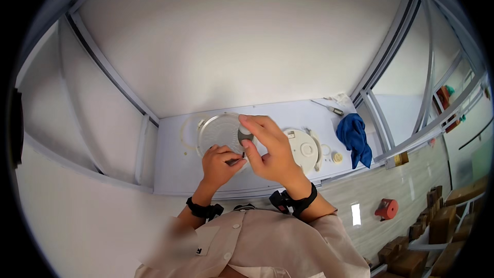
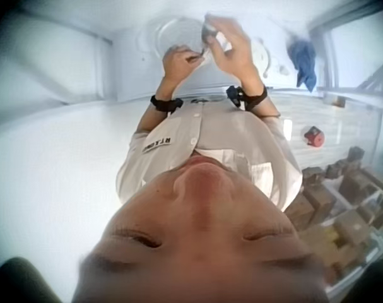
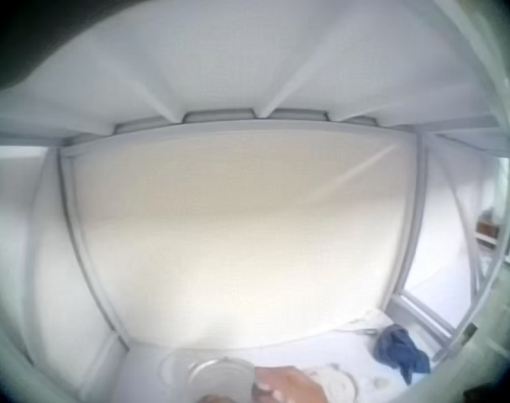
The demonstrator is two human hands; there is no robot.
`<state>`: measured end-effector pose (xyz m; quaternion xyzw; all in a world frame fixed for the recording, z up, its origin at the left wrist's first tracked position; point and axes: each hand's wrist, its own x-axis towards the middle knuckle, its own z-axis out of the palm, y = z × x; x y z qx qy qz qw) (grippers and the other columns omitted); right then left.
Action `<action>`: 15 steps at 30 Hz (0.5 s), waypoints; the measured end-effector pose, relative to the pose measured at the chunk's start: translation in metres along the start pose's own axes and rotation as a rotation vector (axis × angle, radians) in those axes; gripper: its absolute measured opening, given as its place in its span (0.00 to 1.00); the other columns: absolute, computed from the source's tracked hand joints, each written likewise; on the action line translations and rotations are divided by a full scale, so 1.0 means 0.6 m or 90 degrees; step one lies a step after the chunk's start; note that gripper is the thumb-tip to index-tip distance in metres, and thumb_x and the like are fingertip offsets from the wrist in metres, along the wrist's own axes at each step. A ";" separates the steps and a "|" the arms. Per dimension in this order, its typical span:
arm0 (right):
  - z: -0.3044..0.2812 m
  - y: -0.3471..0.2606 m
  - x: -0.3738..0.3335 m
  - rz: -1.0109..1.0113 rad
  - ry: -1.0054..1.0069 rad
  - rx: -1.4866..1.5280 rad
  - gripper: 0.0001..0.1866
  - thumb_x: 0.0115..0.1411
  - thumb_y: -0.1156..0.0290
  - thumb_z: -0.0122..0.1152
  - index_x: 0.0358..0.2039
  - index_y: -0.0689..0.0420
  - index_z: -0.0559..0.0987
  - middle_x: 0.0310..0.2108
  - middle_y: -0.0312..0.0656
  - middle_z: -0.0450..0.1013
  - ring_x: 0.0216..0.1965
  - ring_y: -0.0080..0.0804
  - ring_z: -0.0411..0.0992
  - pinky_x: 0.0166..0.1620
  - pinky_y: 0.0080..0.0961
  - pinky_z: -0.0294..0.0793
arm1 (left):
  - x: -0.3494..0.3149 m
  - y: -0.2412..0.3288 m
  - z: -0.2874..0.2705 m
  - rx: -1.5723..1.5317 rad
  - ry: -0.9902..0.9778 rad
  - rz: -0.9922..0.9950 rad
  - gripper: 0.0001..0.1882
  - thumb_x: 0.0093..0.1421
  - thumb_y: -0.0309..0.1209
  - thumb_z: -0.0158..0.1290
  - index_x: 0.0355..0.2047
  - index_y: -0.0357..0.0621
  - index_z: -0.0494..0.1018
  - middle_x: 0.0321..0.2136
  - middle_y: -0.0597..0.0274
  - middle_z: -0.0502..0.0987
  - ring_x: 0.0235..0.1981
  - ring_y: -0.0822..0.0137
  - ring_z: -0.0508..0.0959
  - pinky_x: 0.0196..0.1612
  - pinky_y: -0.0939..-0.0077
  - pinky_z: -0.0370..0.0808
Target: The person uses a screwdriver to fasten screws into a white appliance base and its lid. They then wipe the appliance with a blue cloth. The person handles the appliance parts and tools on a white workbench.
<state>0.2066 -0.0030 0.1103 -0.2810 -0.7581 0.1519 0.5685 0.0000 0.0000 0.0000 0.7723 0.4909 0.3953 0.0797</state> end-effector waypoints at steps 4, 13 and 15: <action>0.008 -0.016 0.011 -0.026 0.023 0.036 0.28 0.59 0.80 0.71 0.61 0.61 0.79 0.55 0.53 0.76 0.53 0.47 0.79 0.53 0.35 0.81 | 0.000 -0.005 0.003 0.007 0.014 0.009 0.07 0.46 0.39 0.75 0.24 0.58 0.87 0.23 0.79 0.79 0.27 0.66 0.73 0.34 0.69 0.72; 0.017 -0.007 -0.006 0.004 0.050 -0.027 0.32 0.58 0.80 0.73 0.64 0.60 0.77 0.55 0.50 0.77 0.49 0.47 0.78 0.50 0.36 0.80 | 0.003 0.004 -0.002 0.007 0.017 0.026 0.07 0.46 0.36 0.73 0.25 0.54 0.86 0.25 0.75 0.81 0.26 0.62 0.75 0.33 0.67 0.71; 0.019 -0.011 -0.005 -0.004 0.052 -0.008 0.32 0.59 0.80 0.72 0.65 0.61 0.76 0.55 0.53 0.77 0.51 0.48 0.79 0.52 0.35 0.80 | 0.003 0.004 0.000 0.019 0.024 0.037 0.07 0.46 0.35 0.73 0.25 0.54 0.85 0.26 0.74 0.81 0.26 0.62 0.75 0.34 0.65 0.71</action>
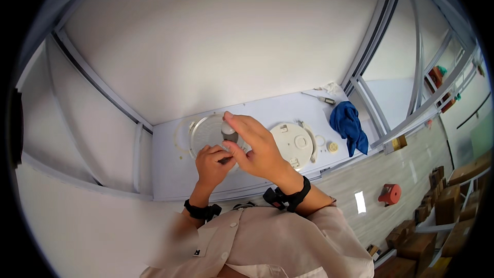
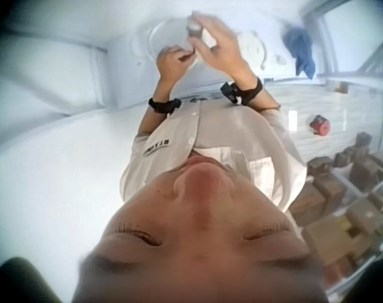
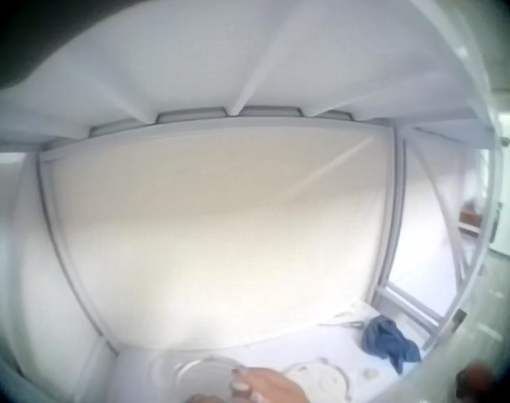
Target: The person uses a screwdriver to fasten screws into a white appliance base and its lid. They then wipe the appliance with a blue cloth. The person handles the appliance parts and tools on a white workbench.
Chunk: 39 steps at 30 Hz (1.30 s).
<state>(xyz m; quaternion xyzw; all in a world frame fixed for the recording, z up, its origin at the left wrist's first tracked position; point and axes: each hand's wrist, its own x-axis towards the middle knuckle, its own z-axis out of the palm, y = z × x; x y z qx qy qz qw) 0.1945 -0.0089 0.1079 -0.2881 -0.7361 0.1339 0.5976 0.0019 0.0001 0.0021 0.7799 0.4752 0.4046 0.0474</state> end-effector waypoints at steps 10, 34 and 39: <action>-0.004 -0.004 -0.005 -0.025 -0.025 -0.001 0.29 0.62 0.81 0.69 0.64 0.64 0.75 0.58 0.56 0.78 0.57 0.51 0.79 0.58 0.37 0.80 | 0.014 0.001 0.005 -0.038 -0.054 0.010 0.07 0.48 0.31 0.70 0.22 0.49 0.81 0.25 0.73 0.79 0.25 0.64 0.78 0.37 0.63 0.69; -0.168 0.034 -0.049 -0.064 0.311 -0.005 0.33 0.57 0.76 0.78 0.61 0.63 0.73 0.54 0.52 0.73 0.54 0.44 0.76 0.53 0.34 0.77 | 0.050 0.105 0.093 -0.298 -0.142 -0.022 0.06 0.66 0.27 0.63 0.40 0.39 0.79 0.33 0.58 0.84 0.27 0.69 0.82 0.31 0.74 0.77; -0.237 0.059 -0.066 -0.054 0.323 -0.028 0.33 0.56 0.78 0.79 0.60 0.64 0.73 0.54 0.51 0.72 0.54 0.42 0.75 0.52 0.33 0.77 | 0.066 0.155 0.150 -0.316 -0.184 -0.062 0.08 0.67 0.29 0.62 0.42 0.38 0.80 0.33 0.52 0.85 0.30 0.60 0.84 0.34 0.70 0.81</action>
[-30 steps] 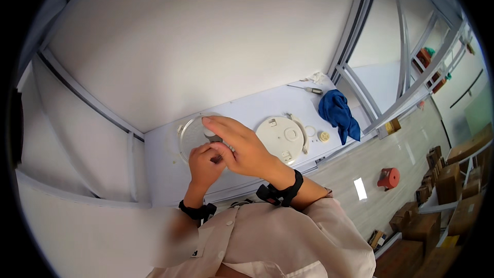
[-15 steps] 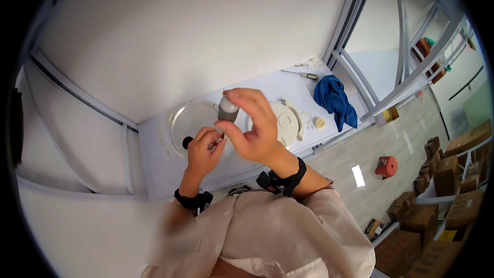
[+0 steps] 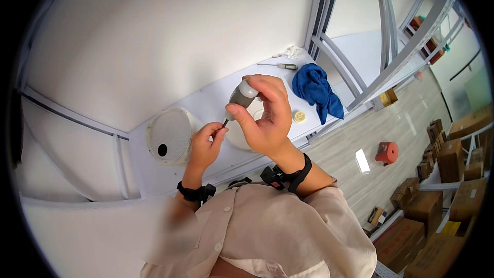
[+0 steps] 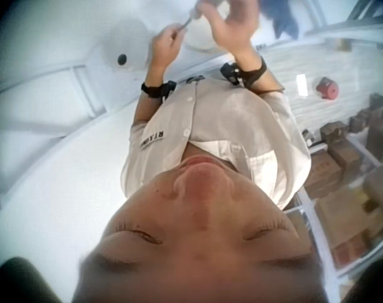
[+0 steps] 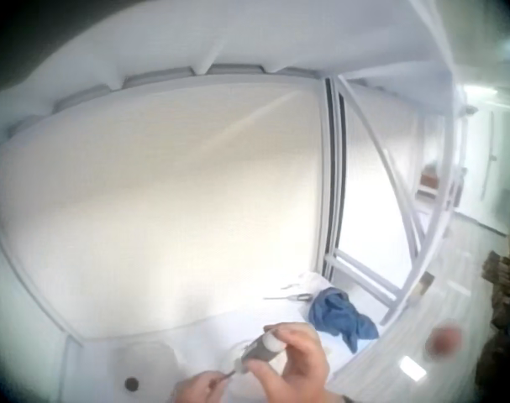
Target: The person uses a screwdriver to fasten screws into a white appliance base and its lid. They then wipe the appliance with a blue cloth. The person handles the appliance parts and tools on a white workbench.
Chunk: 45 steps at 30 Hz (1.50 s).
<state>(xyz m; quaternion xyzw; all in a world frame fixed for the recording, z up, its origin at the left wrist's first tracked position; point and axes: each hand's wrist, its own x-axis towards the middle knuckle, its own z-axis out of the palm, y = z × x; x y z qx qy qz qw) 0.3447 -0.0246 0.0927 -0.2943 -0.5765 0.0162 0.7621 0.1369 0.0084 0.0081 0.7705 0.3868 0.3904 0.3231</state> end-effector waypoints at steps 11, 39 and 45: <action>-0.151 0.071 0.056 0.027 0.005 -0.013 0.32 0.56 0.79 0.79 0.60 0.63 0.74 0.55 0.49 0.74 0.52 0.36 0.73 0.49 0.28 0.74 | 0.021 -0.085 0.157 0.129 -0.063 -0.135 0.07 0.62 0.27 0.62 0.38 0.36 0.83 0.34 0.48 0.85 0.33 0.53 0.86 0.38 0.64 0.81; -0.215 0.160 0.070 0.131 -0.149 0.122 0.30 0.56 0.79 0.79 0.59 0.62 0.77 0.55 0.49 0.73 0.54 0.38 0.75 0.54 0.30 0.75 | 0.000 -0.130 0.262 0.235 0.071 -0.289 0.11 0.56 0.28 0.64 0.39 0.42 0.85 0.32 0.54 0.84 0.33 0.57 0.85 0.40 0.64 0.82; -0.194 0.153 0.060 0.194 -0.107 0.171 0.34 0.57 0.80 0.79 0.63 0.65 0.73 0.56 0.48 0.73 0.56 0.37 0.75 0.55 0.31 0.76 | 0.022 -0.066 0.227 0.219 0.128 -0.288 0.10 0.57 0.27 0.64 0.40 0.42 0.83 0.35 0.56 0.83 0.32 0.57 0.83 0.39 0.63 0.81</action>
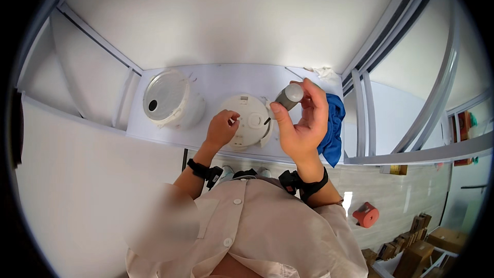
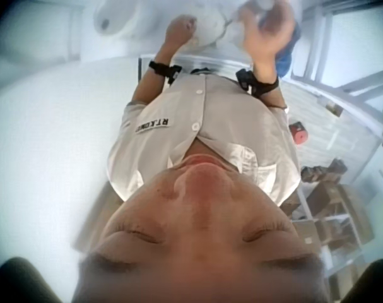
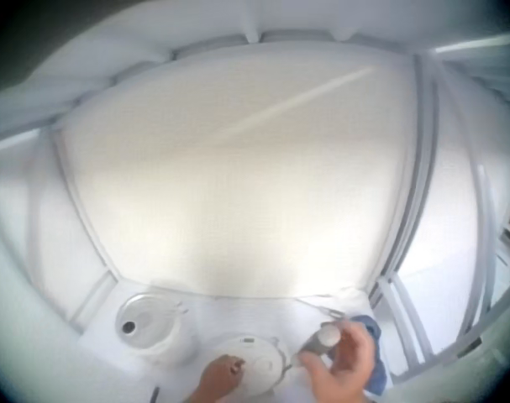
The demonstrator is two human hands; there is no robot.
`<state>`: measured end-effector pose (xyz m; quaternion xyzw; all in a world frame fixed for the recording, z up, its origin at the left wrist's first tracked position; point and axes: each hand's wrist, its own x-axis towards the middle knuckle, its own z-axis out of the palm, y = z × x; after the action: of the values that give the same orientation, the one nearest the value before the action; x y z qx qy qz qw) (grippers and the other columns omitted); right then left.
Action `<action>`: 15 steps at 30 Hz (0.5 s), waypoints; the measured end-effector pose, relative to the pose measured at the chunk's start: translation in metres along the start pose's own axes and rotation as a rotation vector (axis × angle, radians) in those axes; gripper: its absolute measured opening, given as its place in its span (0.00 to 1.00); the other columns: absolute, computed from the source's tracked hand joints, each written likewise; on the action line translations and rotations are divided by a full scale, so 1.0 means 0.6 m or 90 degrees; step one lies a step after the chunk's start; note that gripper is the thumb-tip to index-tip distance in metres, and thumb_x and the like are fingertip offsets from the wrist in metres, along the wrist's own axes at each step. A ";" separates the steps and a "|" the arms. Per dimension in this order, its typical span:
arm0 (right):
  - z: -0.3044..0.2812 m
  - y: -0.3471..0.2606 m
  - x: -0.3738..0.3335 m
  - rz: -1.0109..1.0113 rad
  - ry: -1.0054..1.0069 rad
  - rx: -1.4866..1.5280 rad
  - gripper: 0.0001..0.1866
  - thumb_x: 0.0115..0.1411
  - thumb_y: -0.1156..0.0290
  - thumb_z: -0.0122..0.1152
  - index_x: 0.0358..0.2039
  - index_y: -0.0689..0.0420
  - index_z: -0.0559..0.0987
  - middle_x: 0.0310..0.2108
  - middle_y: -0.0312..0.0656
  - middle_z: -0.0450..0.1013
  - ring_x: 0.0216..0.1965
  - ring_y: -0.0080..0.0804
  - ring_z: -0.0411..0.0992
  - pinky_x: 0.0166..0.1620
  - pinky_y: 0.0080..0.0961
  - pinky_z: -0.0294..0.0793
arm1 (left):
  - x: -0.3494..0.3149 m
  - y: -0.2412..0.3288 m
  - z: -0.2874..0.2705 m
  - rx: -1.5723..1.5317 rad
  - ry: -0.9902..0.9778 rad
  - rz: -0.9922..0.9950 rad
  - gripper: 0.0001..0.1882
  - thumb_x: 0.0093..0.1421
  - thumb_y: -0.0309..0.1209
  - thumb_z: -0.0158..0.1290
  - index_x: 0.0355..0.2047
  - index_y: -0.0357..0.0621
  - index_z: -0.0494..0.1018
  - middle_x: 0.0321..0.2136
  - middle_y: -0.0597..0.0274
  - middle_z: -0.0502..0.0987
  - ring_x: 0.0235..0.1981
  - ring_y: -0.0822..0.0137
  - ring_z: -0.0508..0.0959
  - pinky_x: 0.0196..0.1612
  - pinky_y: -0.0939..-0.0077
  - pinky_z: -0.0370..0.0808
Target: The person uses a screwdriver to fasten screws into a white appliance base and its lid. They then wipe the appliance with a blue cloth. The person handles the appliance parts and tools on a white workbench.
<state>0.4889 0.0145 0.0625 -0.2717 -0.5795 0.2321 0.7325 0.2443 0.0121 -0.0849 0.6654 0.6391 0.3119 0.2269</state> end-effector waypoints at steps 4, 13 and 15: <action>0.017 0.001 -0.001 0.011 -0.025 -0.016 0.36 0.58 0.79 0.78 0.65 0.66 0.72 0.56 0.47 0.73 0.56 0.37 0.75 0.56 0.32 0.76 | 0.001 0.028 -0.044 -0.041 0.049 0.060 0.08 0.58 0.27 0.63 0.40 0.43 0.82 0.36 0.58 0.82 0.36 0.56 0.82 0.41 0.61 0.80; 0.091 0.002 -0.013 0.012 -0.130 0.008 0.34 0.60 0.78 0.76 0.64 0.66 0.70 0.57 0.53 0.74 0.58 0.41 0.76 0.57 0.32 0.77 | -0.007 0.028 -0.138 0.108 0.209 0.245 0.08 0.56 0.25 0.64 0.37 0.48 0.83 0.34 0.63 0.81 0.41 0.57 0.80 0.47 0.59 0.75; 0.122 -0.003 -0.016 0.010 -0.107 0.068 0.33 0.61 0.79 0.75 0.64 0.65 0.69 0.57 0.55 0.75 0.58 0.43 0.77 0.58 0.34 0.78 | -0.004 0.014 -0.161 0.137 0.265 0.260 0.09 0.55 0.25 0.65 0.37 0.48 0.83 0.35 0.64 0.81 0.42 0.57 0.79 0.49 0.58 0.73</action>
<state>0.4156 0.0161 0.0699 -0.2165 -0.6236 0.2905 0.6927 0.1821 -0.0005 -0.0113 0.7221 0.5545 0.4109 -0.0479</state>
